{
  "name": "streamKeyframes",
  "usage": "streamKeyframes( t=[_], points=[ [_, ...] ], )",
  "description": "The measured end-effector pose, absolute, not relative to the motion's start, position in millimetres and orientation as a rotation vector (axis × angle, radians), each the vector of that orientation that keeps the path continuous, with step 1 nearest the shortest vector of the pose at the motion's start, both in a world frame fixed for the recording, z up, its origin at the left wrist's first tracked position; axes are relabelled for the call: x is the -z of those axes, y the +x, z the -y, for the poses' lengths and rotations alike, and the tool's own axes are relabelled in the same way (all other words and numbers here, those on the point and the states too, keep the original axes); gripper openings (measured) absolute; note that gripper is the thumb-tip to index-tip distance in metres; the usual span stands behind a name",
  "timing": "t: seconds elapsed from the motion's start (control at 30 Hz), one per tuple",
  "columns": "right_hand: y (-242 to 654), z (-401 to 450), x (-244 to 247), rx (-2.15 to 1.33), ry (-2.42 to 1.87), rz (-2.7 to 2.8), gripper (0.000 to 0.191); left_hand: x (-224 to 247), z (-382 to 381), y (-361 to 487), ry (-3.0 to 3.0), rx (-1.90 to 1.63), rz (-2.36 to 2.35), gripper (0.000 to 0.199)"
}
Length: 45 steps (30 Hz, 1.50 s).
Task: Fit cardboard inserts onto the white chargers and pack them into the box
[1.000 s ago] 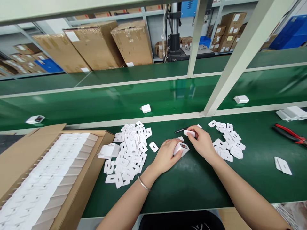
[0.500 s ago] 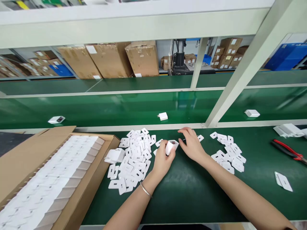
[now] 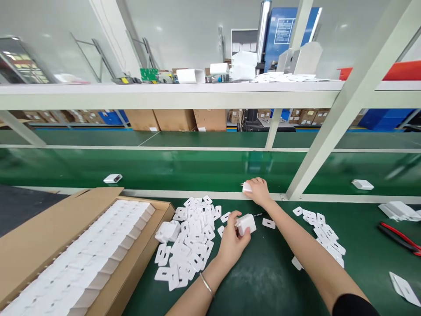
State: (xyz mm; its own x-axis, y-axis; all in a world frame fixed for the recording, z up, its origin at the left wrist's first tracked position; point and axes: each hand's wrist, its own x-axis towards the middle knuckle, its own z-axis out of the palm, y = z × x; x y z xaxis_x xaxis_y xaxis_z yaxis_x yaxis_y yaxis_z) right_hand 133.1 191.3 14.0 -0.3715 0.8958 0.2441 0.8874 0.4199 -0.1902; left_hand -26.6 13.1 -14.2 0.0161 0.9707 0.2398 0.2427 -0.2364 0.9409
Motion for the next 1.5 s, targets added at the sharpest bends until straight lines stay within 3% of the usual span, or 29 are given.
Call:
streamKeyframes(
  t=[0.23, 0.37, 0.5, 0.57, 0.67, 0.73, 1.0, 1.23, 1.33, 1.5],
  points=[
    [216, -103, -2, 0.066, -1.558, 2.152, 0.053, 13, -16, -33, 2.008, -1.407, -1.279, 0.026],
    [243, -70, 3, 0.097, -1.474, 1.862, 0.037, -19, -6, -40, 2.126, -1.767, -1.274, 0.023],
    [249, -59, 6, 0.071, -1.513, 1.764, 0.026, -41, 9, -34, 2.109, -2.256, -1.267, 0.036],
    [248, -60, 8, 0.038, -1.52, 1.748, 0.024, -31, 13, -21, 2.222, -2.078, -1.339, 0.034],
    [243, -60, 8, -0.018, -1.517, 1.742, 0.02, 0, 16, -6, 2.488, -1.223, -1.406, 0.025],
    [239, -57, 9, -0.056, -1.506, 1.749, 0.018, 12, 17, -6, 2.484, -0.91, -1.425, 0.026],
    [228, -48, 5, -0.166, -1.467, 1.78, 0.016, -21, 30, -28, 2.185, -1.245, -1.576, 0.027],
    [221, -44, 2, -0.236, -1.384, 1.838, 0.019, 7, 28, -39, 2.227, -0.663, -1.596, 0.032],
    [219, -40, -3, -0.284, -1.308, 1.889, 0.019, -7, 24, -48, 2.035, -0.807, -1.609, 0.033],
    [211, -25, -16, -0.455, -1.078, 2.054, 0.039, -38, 24, -58, 1.995, -1.039, -1.525, 0.031]
  ],
)
